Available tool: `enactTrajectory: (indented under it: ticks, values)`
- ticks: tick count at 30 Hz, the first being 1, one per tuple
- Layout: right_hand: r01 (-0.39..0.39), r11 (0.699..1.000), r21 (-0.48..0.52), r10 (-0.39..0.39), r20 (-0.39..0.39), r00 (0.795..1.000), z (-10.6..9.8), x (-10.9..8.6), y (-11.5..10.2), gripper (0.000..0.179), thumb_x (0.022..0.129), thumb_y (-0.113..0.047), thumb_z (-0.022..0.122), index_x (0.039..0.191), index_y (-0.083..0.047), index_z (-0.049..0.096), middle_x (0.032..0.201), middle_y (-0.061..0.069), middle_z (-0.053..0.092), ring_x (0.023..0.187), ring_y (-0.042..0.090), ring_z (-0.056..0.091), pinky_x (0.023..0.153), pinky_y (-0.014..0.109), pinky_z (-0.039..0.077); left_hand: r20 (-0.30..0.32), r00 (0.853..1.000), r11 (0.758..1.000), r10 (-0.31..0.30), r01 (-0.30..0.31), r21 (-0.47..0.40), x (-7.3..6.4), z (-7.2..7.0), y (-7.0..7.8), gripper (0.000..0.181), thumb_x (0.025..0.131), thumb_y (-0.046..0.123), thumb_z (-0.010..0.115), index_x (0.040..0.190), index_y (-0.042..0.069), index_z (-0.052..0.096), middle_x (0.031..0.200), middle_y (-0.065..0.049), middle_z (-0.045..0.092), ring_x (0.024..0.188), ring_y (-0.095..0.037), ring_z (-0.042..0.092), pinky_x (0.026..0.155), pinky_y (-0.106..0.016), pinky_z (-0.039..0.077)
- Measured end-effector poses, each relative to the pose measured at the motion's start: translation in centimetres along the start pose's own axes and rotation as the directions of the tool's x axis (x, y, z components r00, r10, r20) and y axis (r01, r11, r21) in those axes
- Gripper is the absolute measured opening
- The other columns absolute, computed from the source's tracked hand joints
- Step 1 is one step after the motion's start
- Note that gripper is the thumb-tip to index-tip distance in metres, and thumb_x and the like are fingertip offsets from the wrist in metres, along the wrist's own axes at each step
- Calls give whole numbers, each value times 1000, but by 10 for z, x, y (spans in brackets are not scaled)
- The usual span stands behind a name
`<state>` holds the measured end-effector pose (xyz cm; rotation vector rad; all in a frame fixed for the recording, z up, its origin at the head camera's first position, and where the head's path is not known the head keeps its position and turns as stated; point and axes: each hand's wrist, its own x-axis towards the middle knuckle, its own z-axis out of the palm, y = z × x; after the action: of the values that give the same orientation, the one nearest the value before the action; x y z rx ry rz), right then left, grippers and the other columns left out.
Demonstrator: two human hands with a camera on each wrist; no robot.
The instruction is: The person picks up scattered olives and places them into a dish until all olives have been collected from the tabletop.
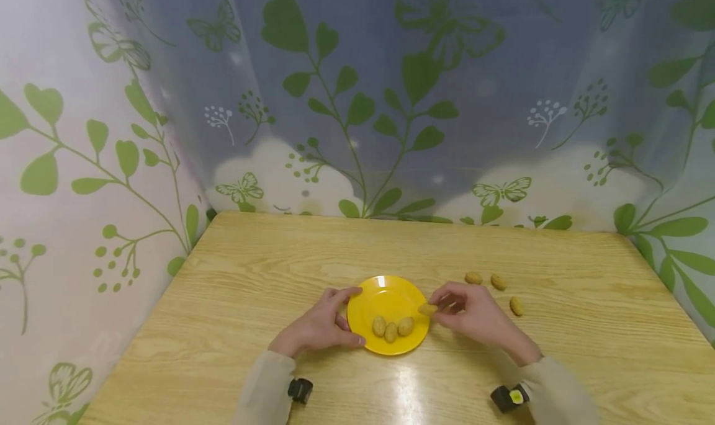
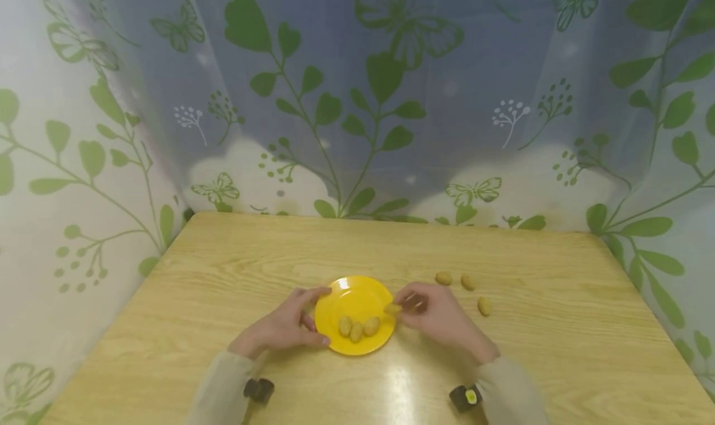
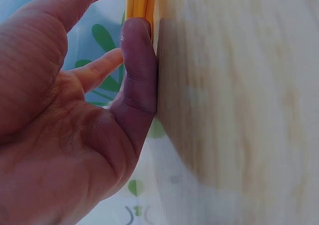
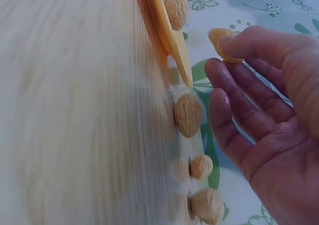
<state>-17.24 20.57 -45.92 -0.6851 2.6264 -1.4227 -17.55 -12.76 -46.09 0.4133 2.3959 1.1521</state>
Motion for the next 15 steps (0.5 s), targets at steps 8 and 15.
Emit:
enactTrajectory:
  ticks: [8, 15]
  values:
    - [-2, 1000, 13, 2, 0, 1000, 10, 11, -7, 20, 86, -10, 81, 103, -18, 74, 104, 3, 75, 88, 7, 69, 75, 26, 58, -3, 1000, 1000, -10, 10, 14, 0, 0, -1, 94, 78, 32, 91, 156, 26, 39, 142, -13, 39, 87, -11, 61, 80, -26, 49]
    - [18, 1000, 2, -18, -14, 1000, 18, 18, -9, 18, 86, -12, 81, 102, -17, 74, 104, 3, 75, 87, 7, 70, 76, 25, 58, -3, 1000, 1000, -2, 2, 4, 1, 0, -2, 94, 78, 30, 91, 156, 24, 40, 139, -14, 40, 86, -13, 61, 78, -26, 49]
